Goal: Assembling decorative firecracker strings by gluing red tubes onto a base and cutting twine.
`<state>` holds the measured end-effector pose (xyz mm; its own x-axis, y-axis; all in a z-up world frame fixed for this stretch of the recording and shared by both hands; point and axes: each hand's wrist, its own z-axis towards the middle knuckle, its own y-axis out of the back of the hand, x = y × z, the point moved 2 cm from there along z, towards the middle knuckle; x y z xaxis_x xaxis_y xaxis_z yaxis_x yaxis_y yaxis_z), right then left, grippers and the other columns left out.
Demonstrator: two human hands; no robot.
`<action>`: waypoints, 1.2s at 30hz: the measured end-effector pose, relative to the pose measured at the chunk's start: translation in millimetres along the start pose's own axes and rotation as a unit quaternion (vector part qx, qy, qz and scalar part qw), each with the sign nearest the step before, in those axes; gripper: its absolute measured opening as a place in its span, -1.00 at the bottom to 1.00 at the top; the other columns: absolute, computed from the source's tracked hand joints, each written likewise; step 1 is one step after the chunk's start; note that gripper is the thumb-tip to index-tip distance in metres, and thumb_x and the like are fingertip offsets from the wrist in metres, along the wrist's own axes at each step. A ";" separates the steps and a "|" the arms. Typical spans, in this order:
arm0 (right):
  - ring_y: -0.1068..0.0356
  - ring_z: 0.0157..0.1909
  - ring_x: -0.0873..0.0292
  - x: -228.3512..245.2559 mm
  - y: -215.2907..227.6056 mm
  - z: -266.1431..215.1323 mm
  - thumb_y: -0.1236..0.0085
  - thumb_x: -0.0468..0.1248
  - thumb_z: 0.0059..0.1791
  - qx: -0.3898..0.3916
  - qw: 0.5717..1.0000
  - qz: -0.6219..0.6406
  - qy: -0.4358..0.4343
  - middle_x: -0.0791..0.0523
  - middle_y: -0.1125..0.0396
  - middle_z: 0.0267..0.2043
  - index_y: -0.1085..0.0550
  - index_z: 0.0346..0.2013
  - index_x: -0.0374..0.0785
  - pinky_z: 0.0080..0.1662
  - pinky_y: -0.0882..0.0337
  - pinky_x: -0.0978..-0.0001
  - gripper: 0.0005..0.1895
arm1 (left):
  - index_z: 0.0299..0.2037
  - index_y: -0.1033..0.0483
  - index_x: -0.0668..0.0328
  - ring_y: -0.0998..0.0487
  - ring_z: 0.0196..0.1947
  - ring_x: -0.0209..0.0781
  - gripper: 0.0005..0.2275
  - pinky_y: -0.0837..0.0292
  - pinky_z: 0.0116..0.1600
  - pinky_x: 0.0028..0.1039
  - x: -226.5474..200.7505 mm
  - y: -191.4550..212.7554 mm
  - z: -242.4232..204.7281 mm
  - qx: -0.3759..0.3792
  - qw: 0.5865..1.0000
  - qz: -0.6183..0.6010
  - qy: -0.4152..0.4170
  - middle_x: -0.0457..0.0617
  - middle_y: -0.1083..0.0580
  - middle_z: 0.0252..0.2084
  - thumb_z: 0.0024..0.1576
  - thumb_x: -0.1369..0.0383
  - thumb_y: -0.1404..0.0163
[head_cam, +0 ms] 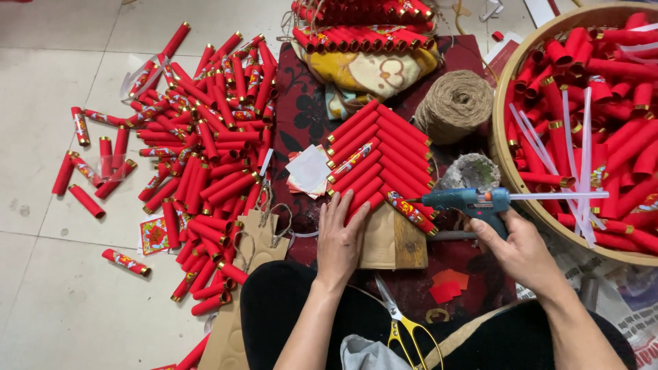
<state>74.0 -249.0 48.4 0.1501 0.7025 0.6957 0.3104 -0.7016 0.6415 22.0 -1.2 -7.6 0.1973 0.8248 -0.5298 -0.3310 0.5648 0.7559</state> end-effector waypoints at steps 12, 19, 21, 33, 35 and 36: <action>-0.27 -0.39 0.23 -8.4 0.5 2.6 0.05 -0.18 -0.11 -0.048 0.998 -0.001 -0.027 0.11 -0.36 -0.61 -0.43 -0.55 -0.29 -0.14 -0.13 0.48 -0.75 | -0.19 -0.38 0.26 -0.43 -0.24 -0.06 -0.82 -0.36 -0.14 -0.29 145.0 72.1 30.8 0.021 0.962 0.044 0.269 0.11 -0.40 -0.21 0.03 0.43 0.17; -0.25 -0.44 0.23 -10.3 -5.0 12.1 0.04 -0.23 -0.13 -0.052 0.997 0.044 -0.035 0.07 -0.34 -0.67 -0.40 -0.45 -0.31 -0.15 -0.16 0.48 -0.82 | -0.14 -0.34 0.11 -0.30 -0.43 0.07 -0.70 -0.20 -0.49 -0.21 279.1 32.9 15.2 0.063 0.934 0.344 0.073 0.07 -0.33 -0.30 -0.12 0.39 0.15; -0.26 -0.48 0.24 -12.8 -6.1 14.8 0.04 -0.23 -0.13 -0.049 0.997 0.056 -0.034 0.05 -0.34 -0.69 -0.40 -0.43 -0.31 -0.19 -0.19 0.48 -0.82 | -0.32 -0.30 0.26 -0.27 -0.50 0.00 -0.85 -0.17 -0.55 -0.32 272.3 32.6 20.0 0.044 0.918 0.390 0.052 0.09 -0.28 -0.42 -0.11 0.53 0.18; -0.26 -0.51 0.23 -14.3 -1.3 6.6 0.06 -0.20 -0.14 -0.039 0.993 0.110 0.021 0.08 -0.30 -0.70 -0.36 -0.48 -0.29 -0.20 -0.17 0.48 -0.81 | -0.18 -0.20 0.29 -0.36 -0.49 0.15 -0.78 -0.23 -0.60 -0.12 221.6 62.5 23.8 0.092 0.941 0.279 0.165 0.14 -0.30 -0.39 -0.04 0.58 0.31; -0.26 -0.50 0.23 -10.0 0.8 5.6 0.06 -0.19 -0.14 -0.040 0.993 0.109 0.019 0.08 -0.32 -0.69 -0.37 -0.47 -0.28 -0.19 -0.16 0.48 -0.80 | -0.03 -0.14 0.26 -0.34 -0.52 -0.03 -0.70 -0.24 -0.51 -0.25 180.2 86.4 22.2 0.030 0.967 0.174 0.184 0.11 -0.30 -0.29 0.00 0.52 0.23; -0.26 -0.49 0.24 -8.5 0.6 4.1 0.05 -0.17 -0.15 -0.037 0.994 0.105 0.015 0.09 -0.33 -0.69 -0.39 -0.47 -0.27 -0.18 -0.16 0.48 -0.80 | 0.13 -0.08 0.24 -0.32 -0.55 -0.21 -0.59 -0.26 -0.42 -0.37 160.2 98.9 18.9 -0.031 0.976 0.065 0.204 0.09 -0.31 -0.20 0.04 0.45 0.15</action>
<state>76.7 -255.0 41.6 0.1765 0.5360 0.8255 0.2043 -0.8404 0.5020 38.3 187.3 -10.4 -0.2298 0.8031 -0.5497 -0.3859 0.4434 0.8090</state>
